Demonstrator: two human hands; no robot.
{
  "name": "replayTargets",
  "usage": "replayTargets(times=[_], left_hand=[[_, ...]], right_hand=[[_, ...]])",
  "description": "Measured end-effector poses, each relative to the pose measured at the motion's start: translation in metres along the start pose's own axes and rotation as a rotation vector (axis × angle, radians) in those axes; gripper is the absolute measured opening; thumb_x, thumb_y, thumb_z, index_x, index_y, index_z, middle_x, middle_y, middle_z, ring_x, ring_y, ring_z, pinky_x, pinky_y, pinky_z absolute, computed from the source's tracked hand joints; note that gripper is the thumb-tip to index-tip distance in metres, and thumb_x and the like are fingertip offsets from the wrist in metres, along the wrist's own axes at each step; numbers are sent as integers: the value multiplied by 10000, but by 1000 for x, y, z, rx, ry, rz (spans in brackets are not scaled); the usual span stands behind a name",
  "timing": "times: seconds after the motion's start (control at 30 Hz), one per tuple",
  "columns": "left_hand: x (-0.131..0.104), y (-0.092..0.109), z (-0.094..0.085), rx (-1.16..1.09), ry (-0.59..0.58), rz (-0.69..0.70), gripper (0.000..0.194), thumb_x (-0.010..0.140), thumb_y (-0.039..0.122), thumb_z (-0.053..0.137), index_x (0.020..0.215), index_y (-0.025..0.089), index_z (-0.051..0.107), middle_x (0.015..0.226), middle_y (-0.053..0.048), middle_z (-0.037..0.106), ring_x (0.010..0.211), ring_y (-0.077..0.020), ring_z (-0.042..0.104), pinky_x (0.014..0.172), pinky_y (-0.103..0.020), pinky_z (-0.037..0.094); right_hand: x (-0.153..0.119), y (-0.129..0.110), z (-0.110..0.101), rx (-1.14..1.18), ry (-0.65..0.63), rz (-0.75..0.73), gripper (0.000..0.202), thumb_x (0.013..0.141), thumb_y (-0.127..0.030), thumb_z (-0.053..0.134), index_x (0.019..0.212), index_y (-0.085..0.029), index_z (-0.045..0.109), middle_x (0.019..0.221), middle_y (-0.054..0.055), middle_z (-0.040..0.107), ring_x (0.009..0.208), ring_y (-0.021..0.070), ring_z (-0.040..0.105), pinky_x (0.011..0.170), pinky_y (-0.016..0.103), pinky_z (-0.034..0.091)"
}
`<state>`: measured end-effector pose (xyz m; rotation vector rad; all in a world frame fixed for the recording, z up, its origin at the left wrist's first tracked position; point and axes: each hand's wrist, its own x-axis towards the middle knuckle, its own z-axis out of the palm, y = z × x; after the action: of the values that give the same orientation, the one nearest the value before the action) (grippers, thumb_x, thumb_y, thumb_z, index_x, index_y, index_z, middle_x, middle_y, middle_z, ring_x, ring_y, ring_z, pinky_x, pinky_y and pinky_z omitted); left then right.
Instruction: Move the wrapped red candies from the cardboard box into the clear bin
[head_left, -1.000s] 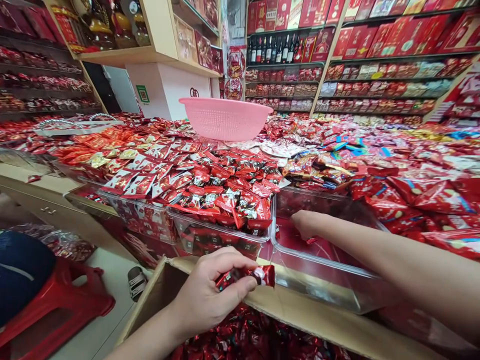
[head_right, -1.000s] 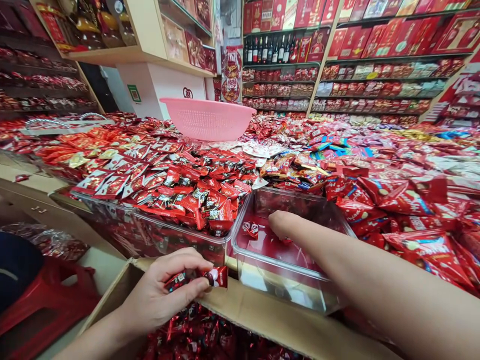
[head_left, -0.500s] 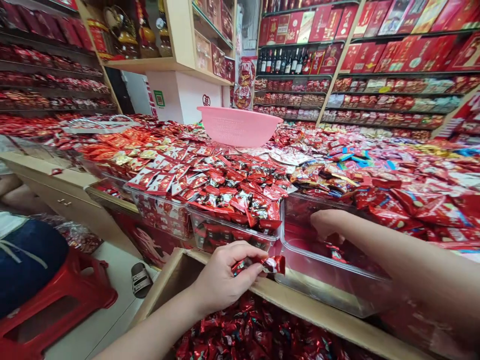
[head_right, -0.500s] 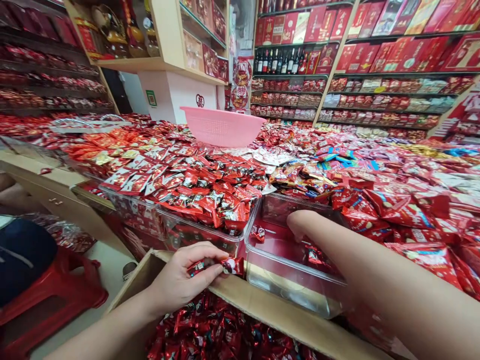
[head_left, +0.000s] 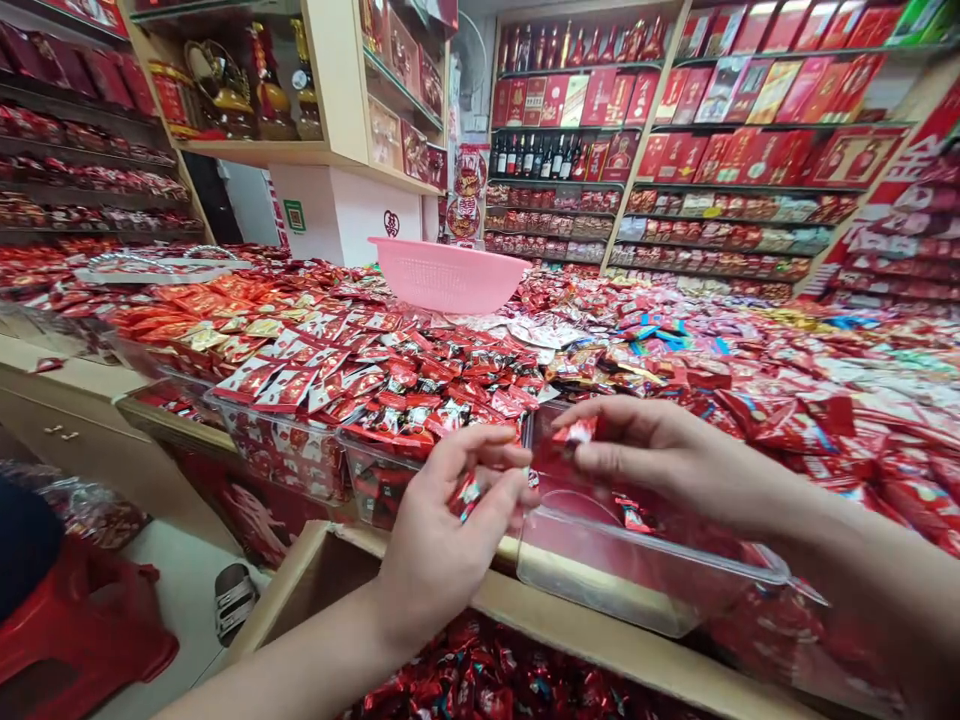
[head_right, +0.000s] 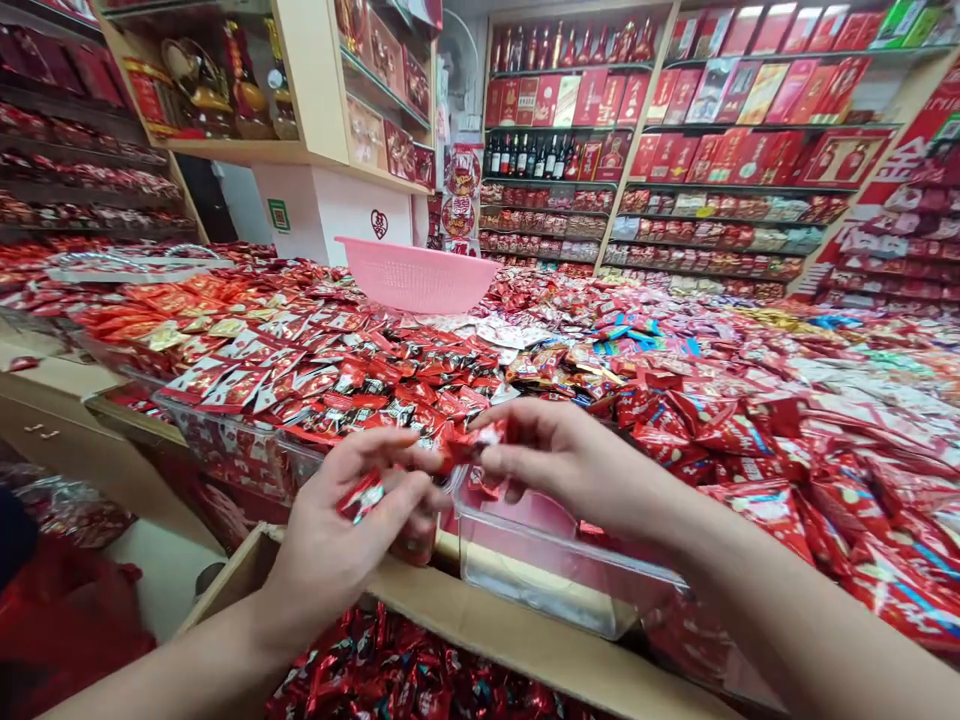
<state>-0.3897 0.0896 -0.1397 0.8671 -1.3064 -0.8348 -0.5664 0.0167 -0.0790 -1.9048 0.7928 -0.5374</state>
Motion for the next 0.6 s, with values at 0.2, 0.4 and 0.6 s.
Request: replayTargets(times=[0.2,0.4,0.6], left_hand=[[-13,-24,-24,502,-468,284,140,768,88,492,833,155,596,652,-11,589,595,-92,536,563,-181,428],[-12,-42,-29,505,-501,312,147,743,88,486,808,158,598,593,-14,581,530,-88,507,494,-170,386],[-13,-60,-34,404,-535,353,185,760,98,482,885,176,594,611,-27,609,527,-91,510,488,-176,388]], right_hand=[[48,70,-25,-383,-94,591,134,778,-149,480,885,-126,557,702,6,570,518,54,475,496,158,425],[91,116,2,-702,-203,788,121,702,-138,588,793,-67,624,558,16,577,474,93,516,451,191,417],[99,121,-1,-1035,-91,613,234,666,-158,609,868,-44,644,897,182,651,842,254,616,637,258,457]])
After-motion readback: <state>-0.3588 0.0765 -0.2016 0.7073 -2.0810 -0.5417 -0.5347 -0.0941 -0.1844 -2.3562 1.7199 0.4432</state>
